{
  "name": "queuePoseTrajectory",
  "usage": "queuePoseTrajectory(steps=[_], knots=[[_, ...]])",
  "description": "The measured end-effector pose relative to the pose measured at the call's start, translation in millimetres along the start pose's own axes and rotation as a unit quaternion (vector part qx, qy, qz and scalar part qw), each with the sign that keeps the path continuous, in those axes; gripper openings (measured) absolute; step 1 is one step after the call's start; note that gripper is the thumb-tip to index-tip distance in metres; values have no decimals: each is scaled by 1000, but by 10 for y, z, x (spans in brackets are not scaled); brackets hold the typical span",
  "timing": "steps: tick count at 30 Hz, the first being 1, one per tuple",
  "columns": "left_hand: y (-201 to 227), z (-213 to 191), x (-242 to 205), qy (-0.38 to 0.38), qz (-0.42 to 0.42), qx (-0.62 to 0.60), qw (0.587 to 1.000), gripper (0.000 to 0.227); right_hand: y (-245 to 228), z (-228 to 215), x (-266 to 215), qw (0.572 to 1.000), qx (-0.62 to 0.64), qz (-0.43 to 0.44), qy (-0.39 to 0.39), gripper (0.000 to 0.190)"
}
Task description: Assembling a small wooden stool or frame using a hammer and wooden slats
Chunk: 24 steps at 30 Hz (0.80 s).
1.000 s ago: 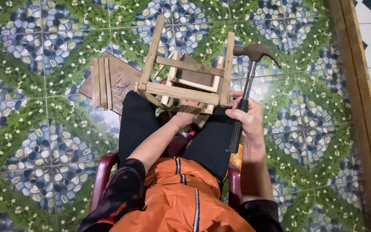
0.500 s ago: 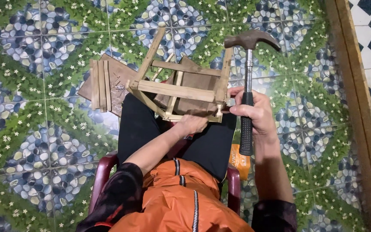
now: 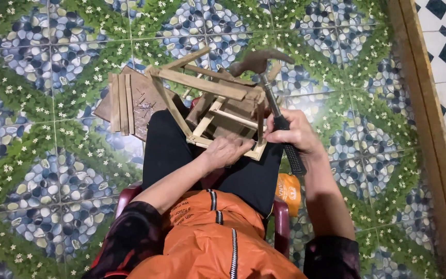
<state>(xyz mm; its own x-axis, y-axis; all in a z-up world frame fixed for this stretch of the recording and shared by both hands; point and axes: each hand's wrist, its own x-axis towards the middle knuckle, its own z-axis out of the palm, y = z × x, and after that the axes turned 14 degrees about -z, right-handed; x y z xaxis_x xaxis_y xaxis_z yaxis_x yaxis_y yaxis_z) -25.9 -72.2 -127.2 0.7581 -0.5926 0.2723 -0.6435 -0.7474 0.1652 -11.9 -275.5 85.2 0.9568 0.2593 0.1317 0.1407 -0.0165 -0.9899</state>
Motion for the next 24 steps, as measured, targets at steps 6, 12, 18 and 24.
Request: queuePoseTrajectory(steps=[6,12,18,24], knots=[[-60,-307,-13,75,33,-32,996,24,324,-75,-2,999,-25,-25,-25,23],[-42,-541,69,126,44,-119,984,22,-3,-37,188,999,-12,-30,-10,20],[-22,-600,190,194,64,-187,961,24,-193,-104,426,1000,-7,-17,17,21],[-30,-625,231,151,73,-353,920,45,-502,59,592,990,96,56,91,18]])
